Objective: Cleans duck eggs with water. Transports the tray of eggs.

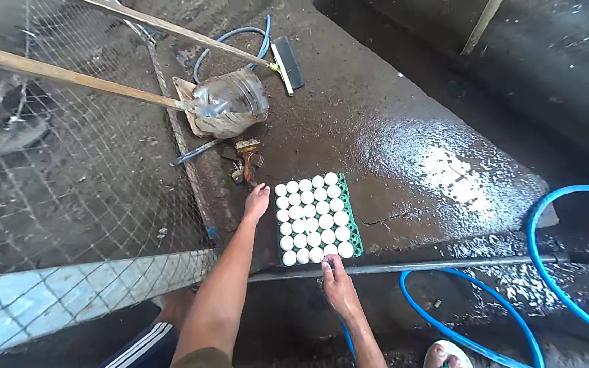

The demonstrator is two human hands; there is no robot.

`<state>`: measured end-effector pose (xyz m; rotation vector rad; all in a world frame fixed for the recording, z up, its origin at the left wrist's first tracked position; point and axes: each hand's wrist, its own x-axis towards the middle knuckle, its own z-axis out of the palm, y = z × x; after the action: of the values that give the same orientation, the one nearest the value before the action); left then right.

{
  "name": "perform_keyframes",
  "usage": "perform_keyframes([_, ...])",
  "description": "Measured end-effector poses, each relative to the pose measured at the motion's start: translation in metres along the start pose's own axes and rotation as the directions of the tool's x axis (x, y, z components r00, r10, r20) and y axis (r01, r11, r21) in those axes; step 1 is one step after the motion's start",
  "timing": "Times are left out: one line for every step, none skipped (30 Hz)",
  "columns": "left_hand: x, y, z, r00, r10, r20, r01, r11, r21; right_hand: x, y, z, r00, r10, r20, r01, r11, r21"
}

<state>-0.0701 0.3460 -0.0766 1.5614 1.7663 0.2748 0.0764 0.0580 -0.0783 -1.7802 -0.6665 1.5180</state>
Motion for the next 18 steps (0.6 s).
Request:
perform_keyframes([-0.007, 0.006, -0.011, 1.000, 0.013, 0.017, -0.014, 0.998, 0.057, -0.001, -0.001, 0.000, 1.000, 0.001, 0.003, -0.001, 1.000, -0.010])
perform_keyframes([-0.015, 0.014, -0.023, 0.999, 0.029, 0.044, -0.034, 0.991, 0.128, -0.003, -0.002, -0.001, 1.000, 0.003, 0.006, -0.003, 1.000, -0.020])
perform_keyframes([-0.024, 0.023, -0.036, 0.996, 0.045, 0.082, -0.061, 0.975, 0.211, -0.005, -0.004, -0.001, 1.000, 0.009, 0.012, -0.008, 0.999, -0.034])
perform_keyframes([-0.035, 0.032, -0.049, 0.990, 0.064, 0.127, -0.100, 0.949, 0.299, -0.008, -0.006, -0.001, 1.000, 0.014, 0.018, -0.014, 0.999, -0.052])
perform_keyframes([-0.047, 0.043, -0.060, 0.979, 0.089, 0.182, -0.154, 0.911, 0.383, -0.009, -0.008, -0.001, 1.000, 0.021, 0.019, -0.020, 0.998, -0.061])
perform_keyframes([-0.059, 0.055, -0.071, 0.962, 0.115, 0.247, -0.223, 0.853, 0.472, -0.011, -0.009, -0.001, 0.999, 0.031, 0.014, -0.030, 0.998, -0.064])
perform_keyframes([-0.073, 0.063, -0.080, 0.937, 0.147, 0.317, -0.307, 0.779, 0.547, -0.014, -0.009, -0.002, 0.999, 0.044, 0.001, -0.044, 0.997, -0.067])
perform_keyframes([-0.087, 0.071, -0.087, 0.904, 0.183, 0.386, -0.396, 0.696, 0.599, -0.017, -0.010, -0.004, 0.998, 0.052, -0.019, -0.054, 0.996, -0.071])
perform_keyframes([-0.101, 0.076, -0.093, 0.870, 0.211, 0.445, -0.473, 0.610, 0.635, -0.020, -0.011, -0.008, 0.997, 0.061, -0.043, -0.064, 0.995, -0.081])
perform_keyframes([-0.116, 0.081, -0.099, 0.841, 0.221, 0.495, -0.530, 0.526, 0.666, -0.023, -0.012, -0.011, 0.995, 0.067, -0.072, -0.074, 0.993, -0.091])
perform_keyframes([-0.132, 0.085, -0.105, 0.817, 0.215, 0.536, -0.570, 0.445, 0.691, -0.025, -0.013, -0.016, 0.993, 0.068, -0.100, -0.079, 0.991, -0.105])
perform_keyframes([-0.149, 0.089, -0.112, 0.794, 0.201, 0.573, -0.602, 0.381, 0.701, -0.027, -0.014, -0.022, 0.990, 0.069, -0.127, -0.083, 0.990, -0.112])
perform_keyframes([-0.167, 0.093, -0.118, 0.777, 0.185, 0.602, -0.626, 0.336, 0.704, -0.030, -0.016, -0.029, 0.985, 0.069, -0.159, -0.087, 0.990, -0.113])
perform_keyframes([-0.186, 0.096, -0.124, 0.765, 0.161, 0.623, -0.638, 0.317, 0.701, -0.032, -0.016, -0.036, 0.979, 0.062, -0.193, -0.085, 0.990, -0.115])
perform_keyframes([-0.202, 0.099, -0.129, 0.757, 0.136, 0.639, -0.644, 0.315, 0.697, -0.035, -0.017, -0.043, 0.972, 0.052, -0.230, -0.081, 0.990, -0.119])
perform_keyframes([-0.216, 0.097, -0.135, 0.749, 0.120, 0.652, -0.651, 0.314, 0.691, -0.037, -0.018, -0.050, 0.965, 0.047, -0.257, -0.080, 0.990, -0.118])
perform_keyframes([-0.226, 0.091, -0.139, 0.740, 0.116, 0.663, -0.661, 0.311, 0.683, -0.040, -0.017, -0.055, 0.963, 0.048, -0.267, -0.081, 0.990, -0.118])
perform_keyframes([-0.232, 0.083, -0.143, 0.730, 0.116, 0.673, -0.671, 0.309, 0.674, -0.043, -0.017, -0.058, 0.966, 0.048, -0.254, -0.084, 0.988, -0.133])
